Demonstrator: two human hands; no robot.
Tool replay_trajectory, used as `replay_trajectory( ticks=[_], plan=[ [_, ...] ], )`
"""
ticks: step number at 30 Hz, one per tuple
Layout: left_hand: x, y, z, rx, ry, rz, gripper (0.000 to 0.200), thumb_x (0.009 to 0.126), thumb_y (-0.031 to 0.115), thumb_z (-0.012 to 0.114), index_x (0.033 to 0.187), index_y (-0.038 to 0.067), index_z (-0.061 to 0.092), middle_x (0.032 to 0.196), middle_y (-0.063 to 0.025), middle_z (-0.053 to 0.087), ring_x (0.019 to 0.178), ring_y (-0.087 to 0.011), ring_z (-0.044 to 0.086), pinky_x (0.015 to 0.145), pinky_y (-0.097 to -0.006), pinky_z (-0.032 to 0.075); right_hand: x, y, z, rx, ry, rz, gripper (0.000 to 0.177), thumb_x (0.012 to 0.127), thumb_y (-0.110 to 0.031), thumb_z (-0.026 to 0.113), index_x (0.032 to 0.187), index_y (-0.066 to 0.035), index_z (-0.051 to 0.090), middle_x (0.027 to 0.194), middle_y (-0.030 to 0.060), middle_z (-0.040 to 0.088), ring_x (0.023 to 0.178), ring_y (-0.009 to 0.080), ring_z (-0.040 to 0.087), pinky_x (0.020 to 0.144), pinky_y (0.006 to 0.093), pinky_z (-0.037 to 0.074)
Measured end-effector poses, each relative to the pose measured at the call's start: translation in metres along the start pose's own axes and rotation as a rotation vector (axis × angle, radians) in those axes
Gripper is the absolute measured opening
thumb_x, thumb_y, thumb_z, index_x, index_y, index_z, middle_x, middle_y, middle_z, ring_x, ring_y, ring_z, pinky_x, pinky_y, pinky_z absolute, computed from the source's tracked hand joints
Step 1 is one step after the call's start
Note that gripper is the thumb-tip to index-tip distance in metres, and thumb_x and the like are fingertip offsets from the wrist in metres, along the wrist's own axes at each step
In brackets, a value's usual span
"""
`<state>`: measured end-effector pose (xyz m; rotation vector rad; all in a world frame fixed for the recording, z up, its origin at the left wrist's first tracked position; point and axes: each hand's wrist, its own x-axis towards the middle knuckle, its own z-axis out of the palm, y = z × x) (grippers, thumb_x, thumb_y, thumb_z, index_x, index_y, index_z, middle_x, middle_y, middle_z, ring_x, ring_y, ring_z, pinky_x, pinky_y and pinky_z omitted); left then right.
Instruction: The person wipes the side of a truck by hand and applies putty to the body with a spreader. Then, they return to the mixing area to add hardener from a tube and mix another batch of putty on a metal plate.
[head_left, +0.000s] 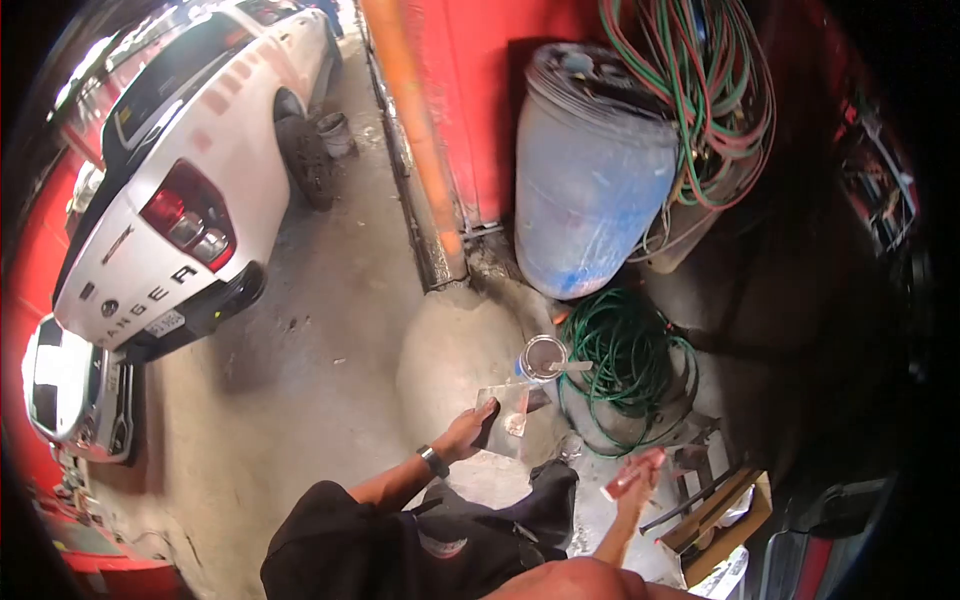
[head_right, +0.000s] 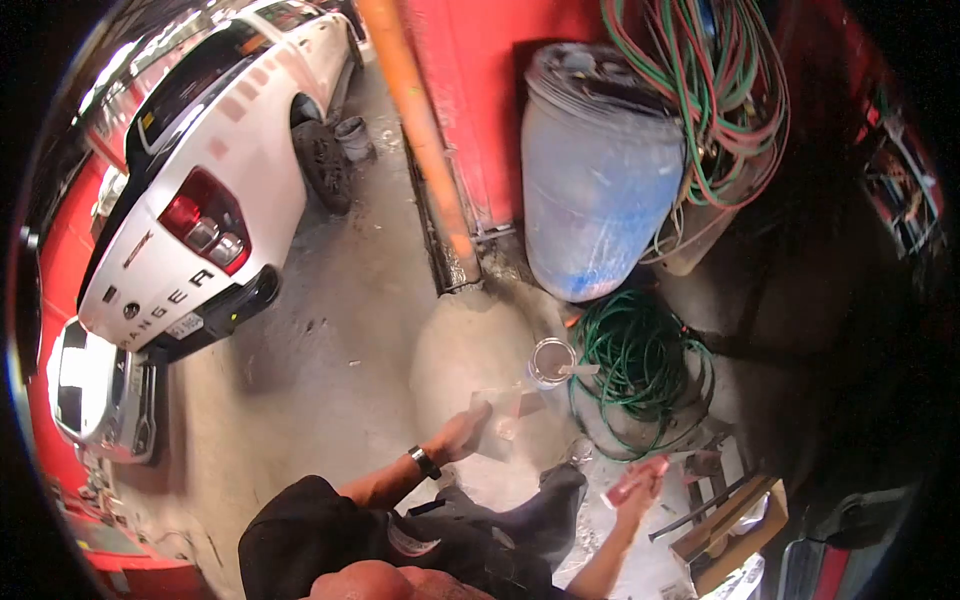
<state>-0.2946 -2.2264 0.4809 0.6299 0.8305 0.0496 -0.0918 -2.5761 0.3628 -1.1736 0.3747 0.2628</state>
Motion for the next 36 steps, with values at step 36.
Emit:
replay_trajectory(
  ticks=[36],
  plan=[
    [-0.256, 0.131, -0.064, -0.229, -0.229, 0.381, 0.03, 0.098, 0.028, 0.058, 0.115, 0.003, 0.059, 0.106, -0.0021, 0.065, 0.092, -0.0105, 0.062, 0.082, -0.0242, 0.049, -0.341, -0.107, 0.312, -0.325, -1.369, -0.141, 0.059, 0.094, -0.036, 0.059, 0.133, 0.005, 0.044, 0.064, 0.0042, 0.053, 0.051, 0.013, 0.054, 0.054, 0.0279, 0.051]
  ],
)
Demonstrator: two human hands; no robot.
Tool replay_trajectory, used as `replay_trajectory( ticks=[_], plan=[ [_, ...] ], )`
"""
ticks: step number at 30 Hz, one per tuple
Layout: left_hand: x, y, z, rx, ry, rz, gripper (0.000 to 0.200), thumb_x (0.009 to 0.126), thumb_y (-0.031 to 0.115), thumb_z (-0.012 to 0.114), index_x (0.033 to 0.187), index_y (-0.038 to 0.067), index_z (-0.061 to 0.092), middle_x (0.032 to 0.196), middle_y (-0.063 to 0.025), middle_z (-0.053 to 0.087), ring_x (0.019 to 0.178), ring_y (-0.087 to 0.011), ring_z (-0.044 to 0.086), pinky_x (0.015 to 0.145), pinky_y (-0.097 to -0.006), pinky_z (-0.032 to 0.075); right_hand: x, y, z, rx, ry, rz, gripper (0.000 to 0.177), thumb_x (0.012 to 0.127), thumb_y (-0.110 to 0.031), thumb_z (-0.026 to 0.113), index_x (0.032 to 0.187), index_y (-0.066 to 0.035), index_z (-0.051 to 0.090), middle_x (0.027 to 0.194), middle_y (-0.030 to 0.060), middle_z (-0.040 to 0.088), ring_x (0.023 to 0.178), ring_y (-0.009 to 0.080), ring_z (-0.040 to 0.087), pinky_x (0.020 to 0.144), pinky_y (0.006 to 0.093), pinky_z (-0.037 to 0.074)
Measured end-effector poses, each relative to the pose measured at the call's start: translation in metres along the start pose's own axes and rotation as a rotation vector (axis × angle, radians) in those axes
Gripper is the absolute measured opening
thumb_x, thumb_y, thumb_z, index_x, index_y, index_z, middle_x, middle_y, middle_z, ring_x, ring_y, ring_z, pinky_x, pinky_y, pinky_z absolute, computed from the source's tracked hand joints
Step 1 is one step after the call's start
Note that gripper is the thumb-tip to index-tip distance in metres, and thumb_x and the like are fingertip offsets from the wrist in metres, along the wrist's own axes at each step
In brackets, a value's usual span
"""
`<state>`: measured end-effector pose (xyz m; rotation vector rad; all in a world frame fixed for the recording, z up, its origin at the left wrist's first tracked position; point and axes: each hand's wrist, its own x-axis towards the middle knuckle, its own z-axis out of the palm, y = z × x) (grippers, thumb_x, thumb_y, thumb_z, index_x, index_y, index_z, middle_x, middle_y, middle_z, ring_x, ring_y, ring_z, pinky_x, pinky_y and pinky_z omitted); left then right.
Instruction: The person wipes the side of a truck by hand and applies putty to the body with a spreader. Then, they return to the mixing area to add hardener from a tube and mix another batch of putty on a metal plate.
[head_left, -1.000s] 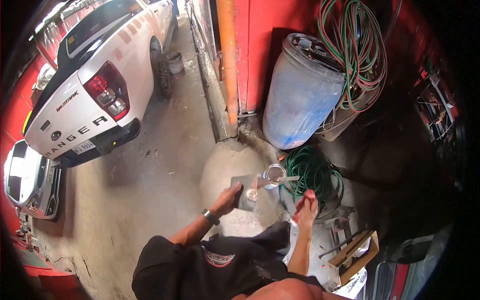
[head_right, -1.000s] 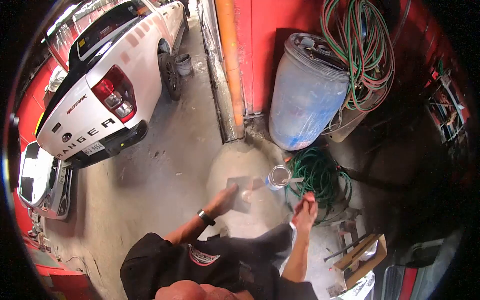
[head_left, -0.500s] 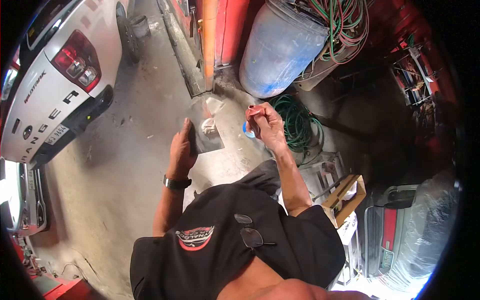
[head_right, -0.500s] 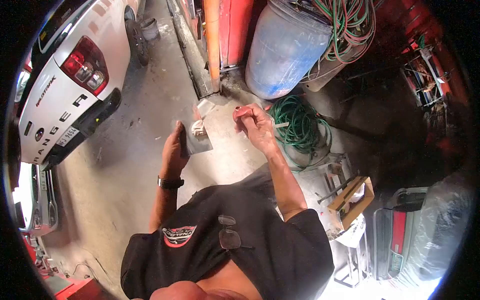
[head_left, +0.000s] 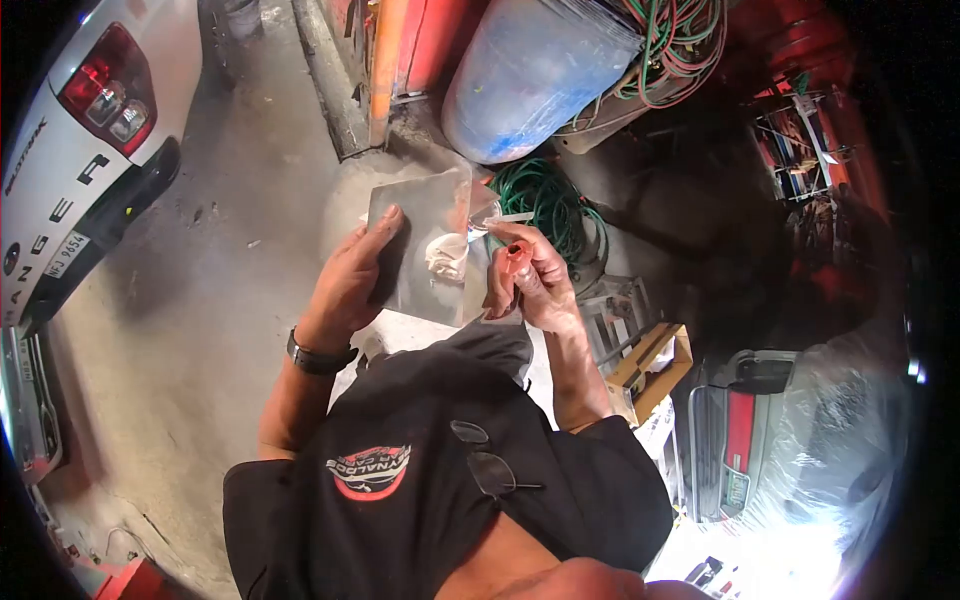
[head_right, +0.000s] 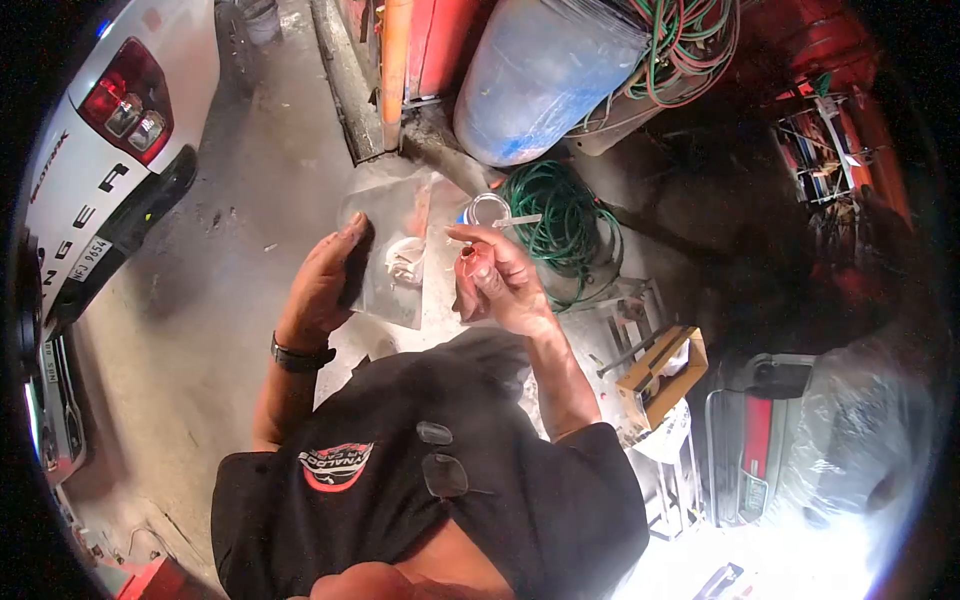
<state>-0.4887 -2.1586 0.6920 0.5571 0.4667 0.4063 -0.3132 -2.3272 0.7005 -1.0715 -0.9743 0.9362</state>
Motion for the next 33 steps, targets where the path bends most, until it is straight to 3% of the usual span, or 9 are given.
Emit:
replay_trajectory(
  ticks=[7, 10, 14, 20, 26, 33],
  plan=[
    [-0.012, 0.006, 0.022, 0.027, 0.0, -0.083, 0.031, 0.097, 0.033, 0.06, 0.108, 0.003, 0.061, 0.096, -0.0019, 0.065, 0.083, -0.0096, 0.063, 0.072, -0.0262, 0.052, -0.015, 0.001, 0.007, 0.037, 0.124, 0.073, 0.039, 0.096, -0.034, 0.06, 0.106, 0.003, 0.051, 0.059, 0.0035, 0.05, 0.046, 0.0119, 0.05, 0.044, 0.0271, 0.044],
    [-0.014, 0.005, 0.018, 0.079, -0.013, -0.12, 0.034, 0.096, 0.035, 0.061, 0.107, 0.002, 0.061, 0.095, -0.0022, 0.066, 0.08, -0.0096, 0.063, 0.071, -0.0265, 0.052, -0.019, -0.003, 0.005, 0.082, 0.044, 0.176, 0.012, 0.096, -0.009, 0.048, 0.103, -0.004, 0.057, 0.07, 0.0008, 0.058, 0.057, 0.009, 0.059, 0.053, 0.0247, 0.051],
    [-0.02, 0.008, 0.021, 0.158, -0.037, -0.193, 0.031, 0.098, 0.034, 0.058, 0.1, 0.004, 0.064, 0.088, 0.0009, 0.066, 0.073, -0.0071, 0.062, 0.067, -0.0234, 0.051, -0.022, 0.001, 0.004, 0.01, 0.084, 0.129, 0.011, 0.091, -0.012, 0.05, 0.094, -0.003, 0.057, 0.065, 0.0007, 0.056, 0.045, 0.0083, 0.05, 0.044, 0.0251, 0.049],
    [-0.035, 0.014, 0.032, 0.285, -0.02, -0.205, 0.035, 0.097, 0.038, 0.059, 0.094, 0.004, 0.064, 0.082, 0.0027, 0.064, 0.066, -0.0044, 0.058, 0.059, -0.0215, 0.047, -0.027, -0.005, 0.014, 0.368, 0.068, 0.19, 0.023, 0.087, -0.026, 0.057, 0.081, -0.004, 0.053, 0.057, 0.0009, 0.049, 0.043, 0.0111, 0.048, 0.04, 0.0275, 0.049],
    [-0.038, 0.011, 0.031, 0.405, -0.091, -0.21, 0.039, 0.097, 0.042, 0.059, 0.092, 0.003, 0.064, 0.078, 0.0062, 0.06, 0.062, -0.002, 0.05, 0.054, -0.0208, 0.038, -0.035, 0.002, 0.007, 0.309, 0.059, 0.253, 0.023, 0.087, -0.026, 0.056, 0.081, -0.004, 0.051, 0.057, 0.0015, 0.047, 0.043, 0.0119, 0.048, 0.041, 0.031, 0.052],
    [-0.034, -0.001, 0.03, 0.442, -0.137, -0.219, 0.042, 0.097, 0.042, 0.058, 0.097, 0.001, 0.065, 0.079, 0.006, 0.06, 0.063, -0.0014, 0.049, 0.055, -0.0204, 0.039, -0.038, -0.009, 0.017, 0.269, 0.148, 0.309, 0.018, 0.086, -0.02, 0.054, 0.079, -0.003, 0.053, 0.06, 0.0013, 0.049, 0.041, 0.01, 0.045, 0.039, 0.0252, 0.044]
  ],
)
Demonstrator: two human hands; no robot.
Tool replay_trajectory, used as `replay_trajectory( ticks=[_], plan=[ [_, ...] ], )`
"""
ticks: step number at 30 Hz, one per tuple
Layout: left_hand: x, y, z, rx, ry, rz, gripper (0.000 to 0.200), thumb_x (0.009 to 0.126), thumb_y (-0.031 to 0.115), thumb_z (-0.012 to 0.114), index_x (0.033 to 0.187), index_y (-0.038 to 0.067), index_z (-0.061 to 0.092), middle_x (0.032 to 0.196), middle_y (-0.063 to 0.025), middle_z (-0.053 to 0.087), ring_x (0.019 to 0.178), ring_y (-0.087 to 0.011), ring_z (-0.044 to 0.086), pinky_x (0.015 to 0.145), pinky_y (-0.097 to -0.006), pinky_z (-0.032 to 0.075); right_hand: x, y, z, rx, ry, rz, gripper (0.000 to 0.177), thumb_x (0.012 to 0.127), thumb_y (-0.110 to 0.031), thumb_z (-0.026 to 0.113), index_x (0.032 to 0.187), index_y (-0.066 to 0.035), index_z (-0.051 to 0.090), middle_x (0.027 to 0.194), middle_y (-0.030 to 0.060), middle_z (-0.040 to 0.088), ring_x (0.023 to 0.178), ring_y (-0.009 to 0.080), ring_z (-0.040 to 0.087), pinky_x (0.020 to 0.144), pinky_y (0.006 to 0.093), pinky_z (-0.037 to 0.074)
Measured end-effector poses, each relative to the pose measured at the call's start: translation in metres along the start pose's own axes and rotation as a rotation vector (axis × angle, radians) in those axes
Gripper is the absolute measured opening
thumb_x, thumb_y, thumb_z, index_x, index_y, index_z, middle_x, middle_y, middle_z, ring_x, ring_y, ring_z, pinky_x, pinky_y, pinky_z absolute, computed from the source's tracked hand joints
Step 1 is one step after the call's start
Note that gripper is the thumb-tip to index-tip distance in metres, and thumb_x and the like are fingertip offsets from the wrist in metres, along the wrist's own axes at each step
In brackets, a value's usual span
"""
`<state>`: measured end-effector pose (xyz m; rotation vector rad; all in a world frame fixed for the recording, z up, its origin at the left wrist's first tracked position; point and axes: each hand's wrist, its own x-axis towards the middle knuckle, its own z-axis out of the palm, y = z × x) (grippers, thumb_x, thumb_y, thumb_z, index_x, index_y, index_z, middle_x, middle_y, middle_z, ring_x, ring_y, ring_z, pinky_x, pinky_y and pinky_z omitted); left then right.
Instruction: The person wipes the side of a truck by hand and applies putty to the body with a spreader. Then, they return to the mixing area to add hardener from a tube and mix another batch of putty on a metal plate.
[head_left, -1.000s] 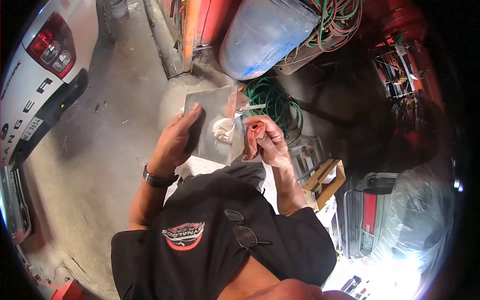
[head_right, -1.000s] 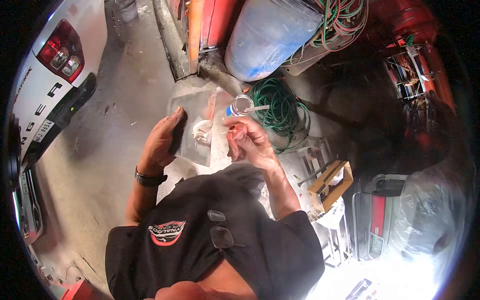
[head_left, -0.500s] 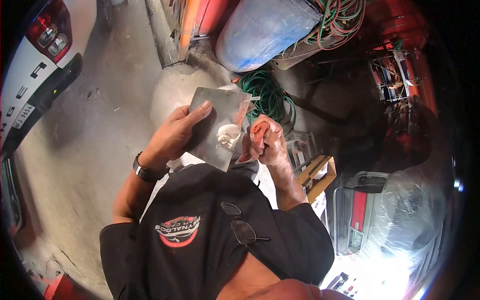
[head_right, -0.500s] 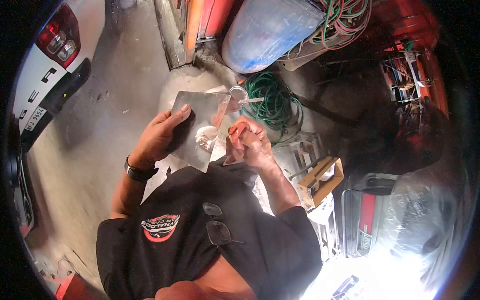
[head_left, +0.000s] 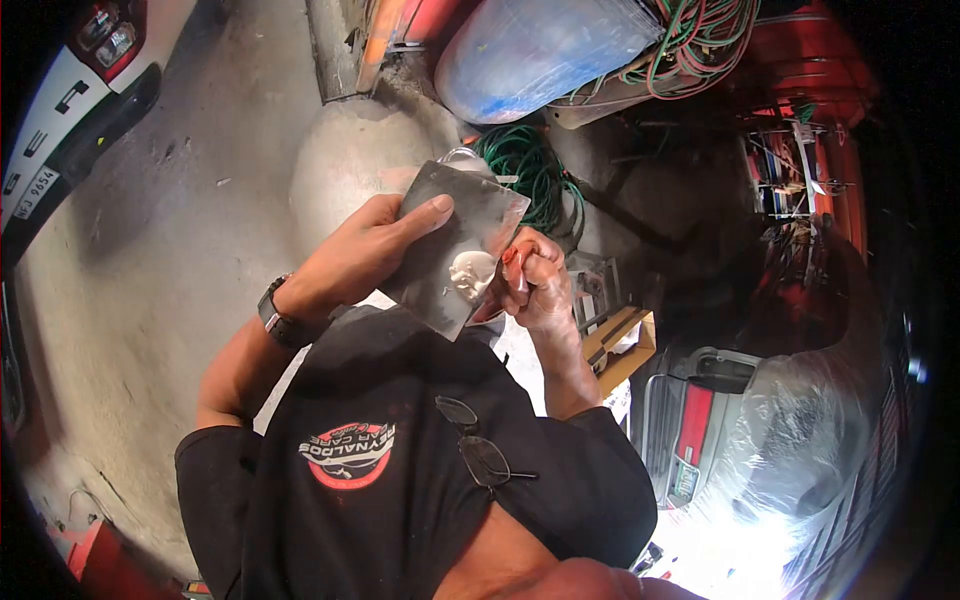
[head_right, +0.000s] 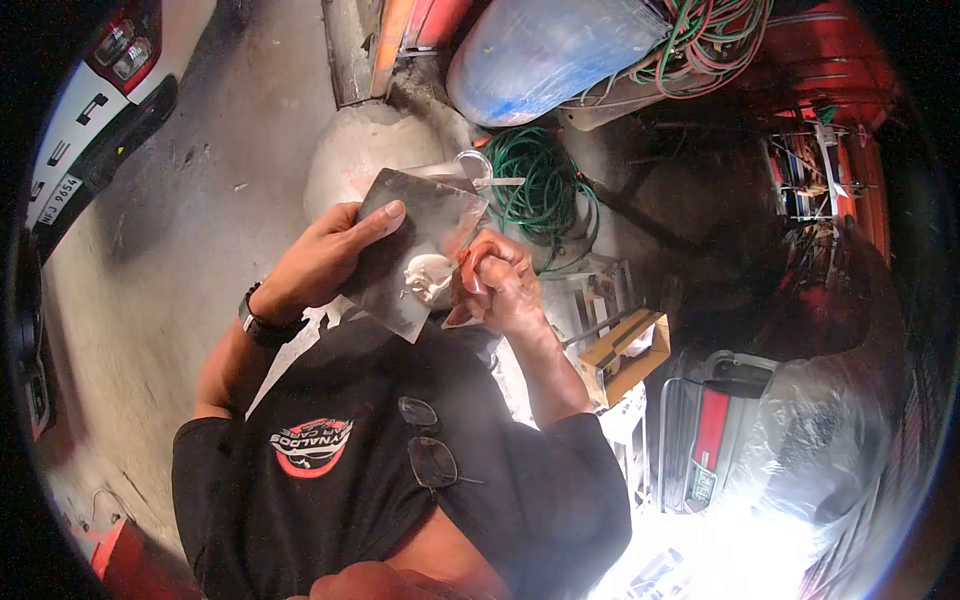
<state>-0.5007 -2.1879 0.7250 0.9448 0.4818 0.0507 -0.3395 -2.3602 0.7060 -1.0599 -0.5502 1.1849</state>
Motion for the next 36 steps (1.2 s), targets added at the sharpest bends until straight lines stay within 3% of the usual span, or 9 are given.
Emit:
replay_trajectory(
  ticks=[7, 14, 19, 25, 31, 36],
  plan=[
    [0.007, -0.005, -0.005, 0.132, 0.002, -0.036, 0.041, 0.098, 0.04, 0.057, 0.099, 0.0, 0.065, 0.081, 0.0042, 0.062, 0.066, -0.0018, 0.053, 0.056, -0.0207, 0.043, -0.005, -0.002, -0.015, -0.213, 0.095, 0.074, 0.014, 0.084, -0.013, 0.051, 0.084, -0.001, 0.059, 0.065, 0.0034, 0.056, 0.049, 0.0095, 0.05, 0.043, 0.0256, 0.047],
    [0.01, -0.007, 0.0, 0.199, -0.001, 0.079, 0.044, 0.1, 0.04, 0.053, 0.091, -0.002, 0.063, 0.073, 0.0022, 0.058, 0.061, -0.0025, 0.049, 0.05, -0.0231, 0.04, -0.003, -0.019, 0.003, -0.493, 0.242, 0.179, 0.017, 0.081, -0.017, 0.052, 0.081, -0.001, 0.057, 0.063, 0.0031, 0.054, 0.047, 0.0086, 0.05, 0.049, 0.0264, 0.051],
    [0.019, -0.022, 0.0, 0.187, 0.008, 0.215, 0.041, 0.101, 0.035, 0.053, 0.091, -0.003, 0.062, 0.071, 0.0045, 0.055, 0.062, -0.0029, 0.046, 0.049, -0.0238, 0.038, 0.0, -0.027, 0.002, -0.586, 0.222, 0.262, 0.019, 0.084, -0.019, 0.052, 0.083, -0.001, 0.058, 0.064, 0.0024, 0.055, 0.045, 0.0081, 0.05, 0.046, 0.024, 0.048],
    [0.04, -0.063, -0.019, 0.535, 0.079, 0.311, 0.039, 0.101, 0.034, 0.053, 0.095, -0.003, 0.062, 0.075, 0.0027, 0.056, 0.067, -0.0037, 0.047, 0.054, -0.0236, 0.04, 0.006, -0.03, -0.009, -0.747, 0.219, 0.384, 0.021, 0.09, -0.019, 0.05, 0.088, -0.001, 0.062, 0.066, 0.0005, 0.057, 0.047, 0.0075, 0.051, 0.042, 0.0234, 0.044],
    [0.04, -0.059, -0.017, 0.008, 0.144, 0.03, 0.044, 0.1, 0.04, 0.053, 0.1, -0.003, 0.062, 0.082, -0.0014, 0.063, 0.07, -0.0057, 0.056, 0.062, -0.022, 0.047, -0.012, -0.013, -0.048, -0.663, 0.381, 0.411, 0.022, 0.087, -0.02, 0.051, 0.085, 0.0, 0.06, 0.057, -0.0023, 0.046, 0.041, 0.0067, 0.043, 0.048, 0.0256, 0.048],
    [0.059, -0.082, -0.017, -0.163, 0.085, 0.012, 0.047, 0.099, 0.043, 0.053, 0.104, -0.003, 0.062, 0.087, -0.0035, 0.066, 0.071, -0.0079, 0.062, 0.062, -0.0243, 0.051, -0.02, -0.011, -0.048, -0.378, 0.342, 0.234, 0.015, 0.082, -0.016, 0.052, 0.073, -0.004, 0.053, 0.056, 0.0009, 0.048, 0.041, 0.0084, 0.045, 0.044, 0.0239, 0.045]
  ],
)
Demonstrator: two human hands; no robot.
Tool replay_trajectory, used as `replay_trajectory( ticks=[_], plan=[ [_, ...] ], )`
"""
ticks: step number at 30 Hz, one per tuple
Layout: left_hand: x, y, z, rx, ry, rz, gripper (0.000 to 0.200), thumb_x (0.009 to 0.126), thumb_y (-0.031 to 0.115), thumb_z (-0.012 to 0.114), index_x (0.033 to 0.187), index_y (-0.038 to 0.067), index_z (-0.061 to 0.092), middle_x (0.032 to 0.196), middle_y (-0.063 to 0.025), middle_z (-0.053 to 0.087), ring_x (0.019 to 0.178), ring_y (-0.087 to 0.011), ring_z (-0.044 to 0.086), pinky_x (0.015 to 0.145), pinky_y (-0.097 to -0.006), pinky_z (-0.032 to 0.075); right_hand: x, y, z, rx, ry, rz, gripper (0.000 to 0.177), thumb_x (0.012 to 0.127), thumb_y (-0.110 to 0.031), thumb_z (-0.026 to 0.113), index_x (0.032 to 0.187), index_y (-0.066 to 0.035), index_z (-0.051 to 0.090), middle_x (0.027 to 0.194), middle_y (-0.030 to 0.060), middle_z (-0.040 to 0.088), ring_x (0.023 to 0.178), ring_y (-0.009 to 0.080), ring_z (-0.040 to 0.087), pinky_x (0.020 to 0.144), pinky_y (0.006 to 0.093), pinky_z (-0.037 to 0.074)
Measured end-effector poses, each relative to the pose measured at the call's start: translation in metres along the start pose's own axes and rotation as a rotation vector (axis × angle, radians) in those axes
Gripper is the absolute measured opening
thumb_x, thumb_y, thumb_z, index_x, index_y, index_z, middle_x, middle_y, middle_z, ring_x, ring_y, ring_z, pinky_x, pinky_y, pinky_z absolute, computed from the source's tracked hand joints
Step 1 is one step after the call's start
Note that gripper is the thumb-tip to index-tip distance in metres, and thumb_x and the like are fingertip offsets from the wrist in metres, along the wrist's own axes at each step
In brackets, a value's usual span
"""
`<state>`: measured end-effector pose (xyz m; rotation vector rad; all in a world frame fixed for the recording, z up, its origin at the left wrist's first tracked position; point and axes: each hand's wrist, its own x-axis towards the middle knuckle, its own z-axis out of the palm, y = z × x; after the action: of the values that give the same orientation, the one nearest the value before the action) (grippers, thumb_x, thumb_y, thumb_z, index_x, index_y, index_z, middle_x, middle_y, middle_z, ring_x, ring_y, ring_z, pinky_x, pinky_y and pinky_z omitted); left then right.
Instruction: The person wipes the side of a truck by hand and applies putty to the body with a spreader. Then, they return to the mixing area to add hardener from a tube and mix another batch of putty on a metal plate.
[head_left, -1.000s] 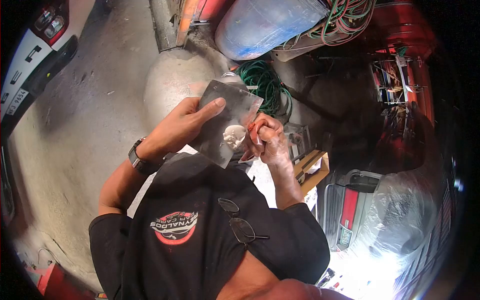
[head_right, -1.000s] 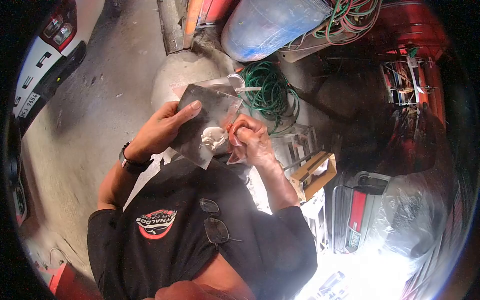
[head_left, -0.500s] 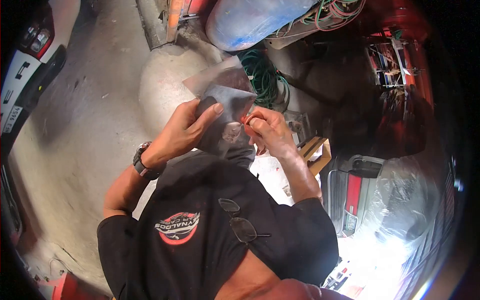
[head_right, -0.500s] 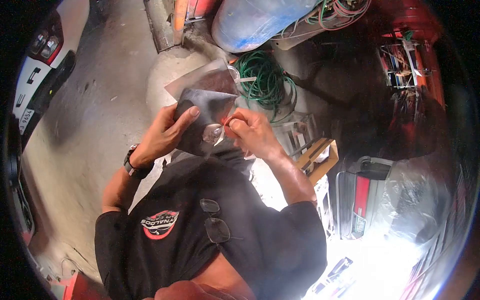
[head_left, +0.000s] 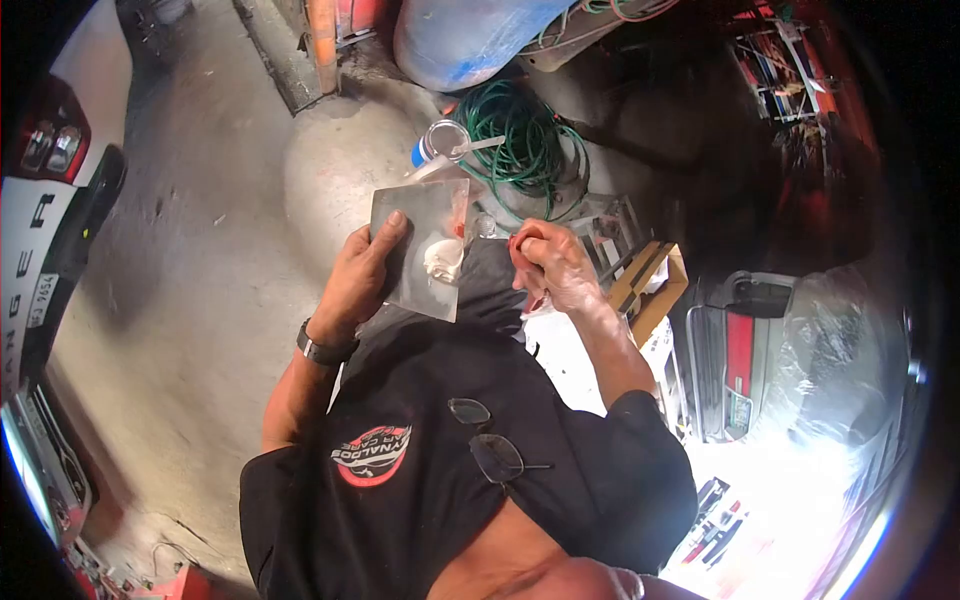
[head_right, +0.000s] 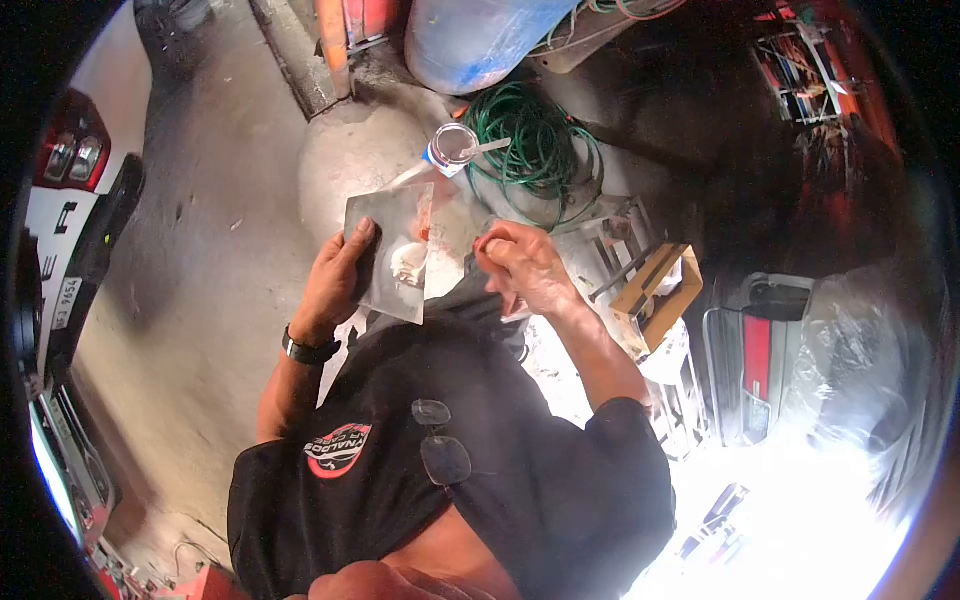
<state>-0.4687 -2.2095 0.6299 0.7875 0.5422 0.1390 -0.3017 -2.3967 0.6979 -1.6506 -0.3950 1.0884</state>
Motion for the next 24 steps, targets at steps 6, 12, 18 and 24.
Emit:
replay_trajectory(
  ticks=[6, 12, 18, 24],
  plan=[
    [-0.002, 0.015, 0.02, 0.137, -0.102, -0.063, 0.045, 0.099, 0.041, 0.055, 0.106, -0.002, 0.062, 0.089, -0.0028, 0.066, 0.071, -0.0069, 0.061, 0.062, -0.0239, 0.05, -0.008, -0.011, 0.009, 0.046, -0.115, 0.031, 0.017, 0.085, -0.014, 0.051, 0.086, 0.0, 0.061, 0.065, 0.0033, 0.057, 0.047, 0.0091, 0.05, 0.053, 0.0255, 0.05],
    [-0.012, 0.034, 0.036, 0.228, -0.114, -0.053, 0.042, 0.098, 0.041, 0.056, 0.102, -0.001, 0.063, 0.086, 0.0006, 0.065, 0.07, -0.0043, 0.058, 0.062, -0.0222, 0.048, -0.011, -0.013, 0.011, 0.034, -0.055, 0.056, 0.017, 0.085, -0.013, 0.051, 0.086, 0.0, 0.061, 0.066, 0.0034, 0.058, 0.044, 0.0084, 0.047, 0.054, 0.0252, 0.049],
    [-0.011, 0.034, 0.029, 0.298, -0.132, -0.038, 0.043, 0.098, 0.042, 0.056, 0.1, -0.001, 0.063, 0.083, 0.0011, 0.065, 0.066, -0.0037, 0.057, 0.058, -0.0217, 0.047, -0.01, -0.019, 0.015, -0.027, -0.058, 0.064, 0.017, 0.087, -0.014, 0.051, 0.089, 0.0, 0.061, 0.067, 0.0028, 0.058, 0.046, 0.0076, 0.047, 0.051, 0.0249, 0.046],
    [-0.014, 0.036, 0.026, 0.268, -0.125, 0.011, 0.042, 0.1, 0.04, 0.054, 0.1, -0.001, 0.062, 0.084, 0.0012, 0.064, 0.068, -0.0037, 0.058, 0.059, -0.0223, 0.048, -0.005, -0.022, 0.022, -0.151, -0.032, 0.041, 0.02, 0.085, -0.016, 0.053, 0.087, 0.002, 0.06, 0.062, 0.0029, 0.055, 0.044, 0.0077, 0.047, 0.042, 0.023, 0.044]
  ],
)
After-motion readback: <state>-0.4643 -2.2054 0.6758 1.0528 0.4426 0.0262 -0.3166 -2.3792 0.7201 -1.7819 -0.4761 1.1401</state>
